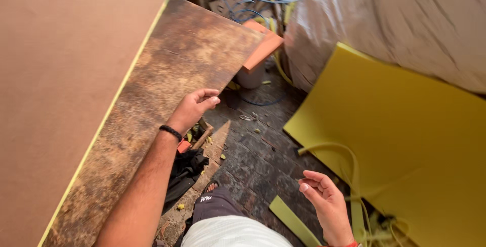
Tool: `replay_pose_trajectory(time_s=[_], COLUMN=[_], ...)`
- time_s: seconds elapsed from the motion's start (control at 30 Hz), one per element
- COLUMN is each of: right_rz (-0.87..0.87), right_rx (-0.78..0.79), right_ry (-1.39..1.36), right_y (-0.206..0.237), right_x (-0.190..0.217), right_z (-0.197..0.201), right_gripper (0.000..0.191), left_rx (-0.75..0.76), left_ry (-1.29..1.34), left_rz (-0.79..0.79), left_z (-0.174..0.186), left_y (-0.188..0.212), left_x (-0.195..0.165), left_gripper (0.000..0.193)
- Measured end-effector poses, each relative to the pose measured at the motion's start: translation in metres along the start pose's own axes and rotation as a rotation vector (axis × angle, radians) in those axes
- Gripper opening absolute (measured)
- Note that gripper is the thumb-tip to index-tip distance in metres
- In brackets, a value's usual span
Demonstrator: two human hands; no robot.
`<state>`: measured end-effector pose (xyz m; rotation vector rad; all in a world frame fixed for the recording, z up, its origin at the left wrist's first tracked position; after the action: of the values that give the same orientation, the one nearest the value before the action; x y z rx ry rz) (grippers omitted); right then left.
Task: The person applies adhesive to the edges of a yellow foam sheet using a pneumatic spray gun, then flips the sheet and sprays the other side. They handle multiple foam pieces, place them on a workbench, and use a tape measure and metal ruler to measure and mark the foam.
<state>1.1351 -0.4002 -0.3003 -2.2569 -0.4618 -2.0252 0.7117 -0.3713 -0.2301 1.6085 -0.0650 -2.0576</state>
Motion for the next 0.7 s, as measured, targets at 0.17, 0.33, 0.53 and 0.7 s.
replay_pose_trajectory(time_s=[0.17, 0.33, 0.53, 0.7], right_rz=[0.025, 0.003, -0.105, -0.036], right_rx=[0.361, 0.645, 0.851, 0.905], right_ry=[0.086, 0.134, 0.335, 0.44], right_y=[-0.097, -0.15, -0.179, -0.204], right_x=[0.013, 0.024, 0.025, 0.015], right_z=[-0.137, -0.288, -0.422, -0.509], right_gripper=[0.037, 0.041, 0.046, 0.048], left_rx=[-0.451, -0.706, -1.016, -1.149], left_ry=[-0.028, -0.06, -0.357, -0.627], left_rz=[0.16, 0.139, 0.041, -0.02], left_z=[0.178, 0.3, 0.424, 0.505], left_y=[0.051, 0.088, 0.099, 0.099], left_x=[0.04, 0.071, 0.059, 0.024], left_gripper=[0.04, 0.044, 0.06, 0.07])
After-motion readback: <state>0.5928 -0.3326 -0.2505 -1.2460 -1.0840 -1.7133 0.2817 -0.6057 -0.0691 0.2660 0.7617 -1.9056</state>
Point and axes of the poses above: each hand's wrist, its own y-axis away from the middle knuckle, its own z-axis out of the back of the hand, x = y × z, the point moved 3 cm from there along -y, towards the middle knuckle, and after that the axes turned 13 degrees about z, right-handed, at the moved point
